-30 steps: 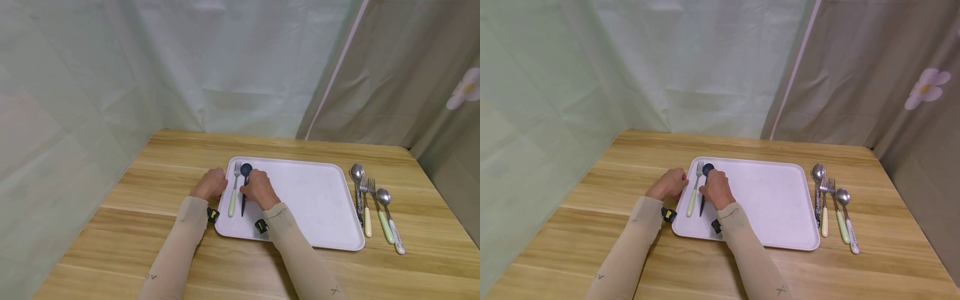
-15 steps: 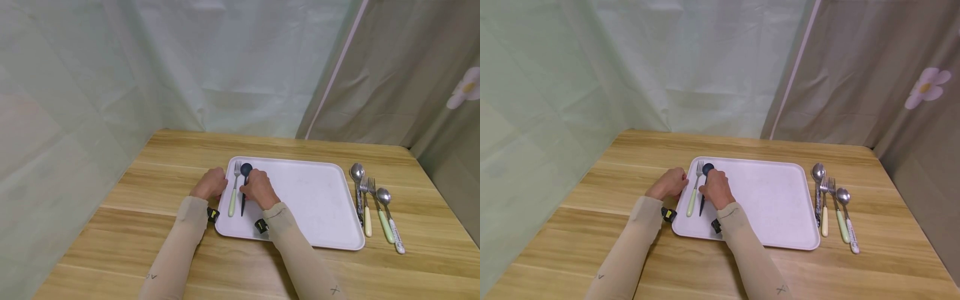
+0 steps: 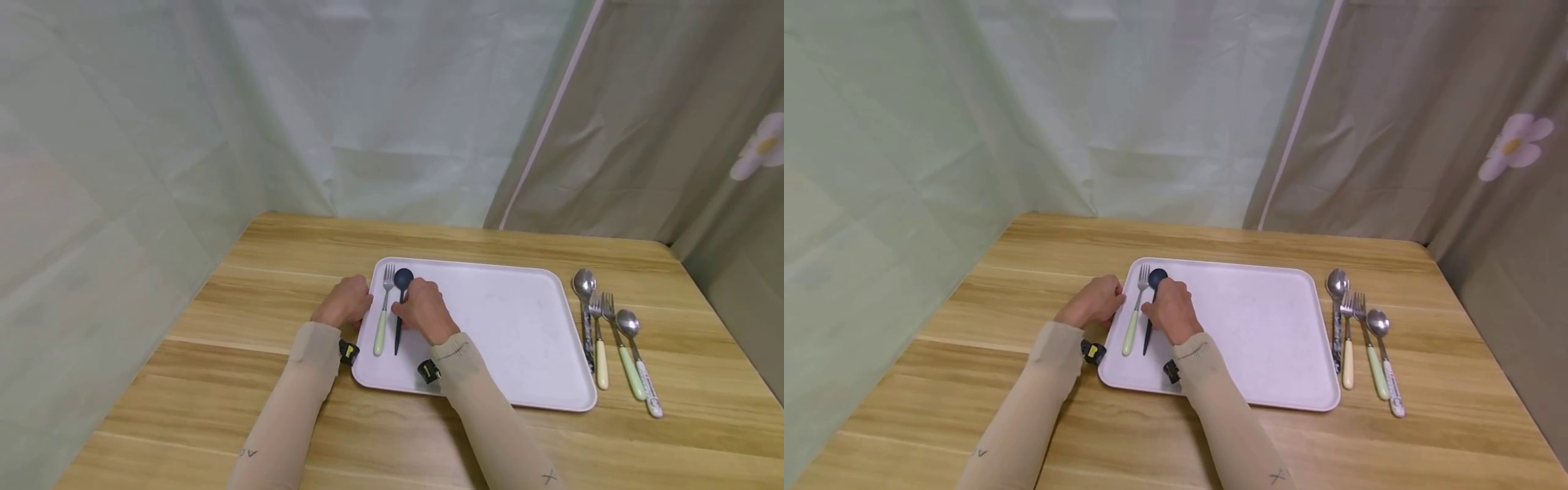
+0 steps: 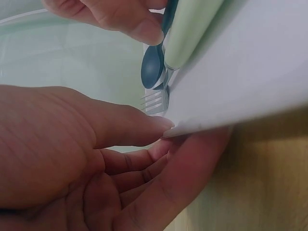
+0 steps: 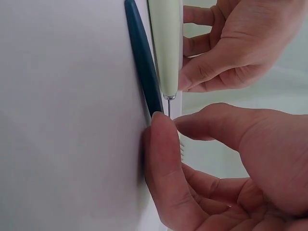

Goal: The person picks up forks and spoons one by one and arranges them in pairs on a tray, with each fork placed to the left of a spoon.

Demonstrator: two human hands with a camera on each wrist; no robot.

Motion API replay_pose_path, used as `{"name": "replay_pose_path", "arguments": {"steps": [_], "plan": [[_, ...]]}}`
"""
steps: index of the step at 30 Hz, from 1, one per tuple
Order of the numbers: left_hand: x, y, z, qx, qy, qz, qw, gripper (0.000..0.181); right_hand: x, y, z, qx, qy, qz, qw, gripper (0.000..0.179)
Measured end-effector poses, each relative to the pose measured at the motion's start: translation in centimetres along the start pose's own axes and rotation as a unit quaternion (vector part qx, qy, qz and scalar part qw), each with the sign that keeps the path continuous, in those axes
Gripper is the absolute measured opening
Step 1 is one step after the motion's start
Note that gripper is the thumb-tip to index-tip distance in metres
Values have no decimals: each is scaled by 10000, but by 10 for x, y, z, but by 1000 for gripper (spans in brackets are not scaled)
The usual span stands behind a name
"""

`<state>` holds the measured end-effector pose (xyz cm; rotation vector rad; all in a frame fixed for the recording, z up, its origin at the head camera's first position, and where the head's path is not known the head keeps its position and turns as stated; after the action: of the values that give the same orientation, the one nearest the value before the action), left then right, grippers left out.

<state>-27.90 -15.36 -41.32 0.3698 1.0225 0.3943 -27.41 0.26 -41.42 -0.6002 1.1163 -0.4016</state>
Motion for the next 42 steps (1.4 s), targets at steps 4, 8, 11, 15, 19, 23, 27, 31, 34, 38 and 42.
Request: {"name": "replay_pose_path", "arguments": {"steps": [4, 8, 11, 15, 19, 23, 27, 31, 34, 38, 42], "plan": [[0, 1, 0, 22, -10, 20, 10000, 25, -2, 1, 2, -50, 34, 12, 10000, 24], [0, 2, 0, -7, -23, 99, 9999, 25, -4, 2, 3, -50, -69, 27, 10000, 24], [0, 3, 1, -30, -35, 129, 9999, 26, -6, 4, 5, -44, -181, 13, 9998, 23], [-2, 4, 2, 44, -3, 65, 10000, 25, -10, 7, 8, -174, -250, 54, 9995, 23], [-3, 4, 2, 198, 144, -92, 9997, 22, -13, 11, 12, -424, -236, 160, 9987, 23], [-2, 4, 2, 192, 167, -57, 9997, 21, -16, 16, 17, -695, -150, 250, 9972, 22], [-1, 2, 1, 199, 154, -21, 9997, 22, -18, 20, 22, -859, -30, 320, 9958, 16], [0, 1, 2, 256, 218, -75, 9994, 22, -20, 24, 24, -952, 84, 382, 9947, 10], [0, 1, 3, 249, 248, -101, 9993, 21, -23, 25, 25, -985, 111, 435, 9941, 7], [-1, 0, 3, 250, 235, -117, 9993, 22, -29, 28, 25, -910, 66, 487, 9946, 6], [0, 0, 2, 219, 172, -34, 9996, 23, -36, 33, 25, -806, 2, 579, 9951, 6]]}}
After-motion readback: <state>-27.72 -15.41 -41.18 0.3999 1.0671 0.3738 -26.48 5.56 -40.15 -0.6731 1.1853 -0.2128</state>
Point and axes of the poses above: each hand's wrist, its own z-axis away from the middle knuckle, its own x-axis out of the palm, y = z × x, the point moved 3 cm from there along -z, towards the middle knuckle, and after that the axes turned 8 degrees about -y, right-handed, at the moved point
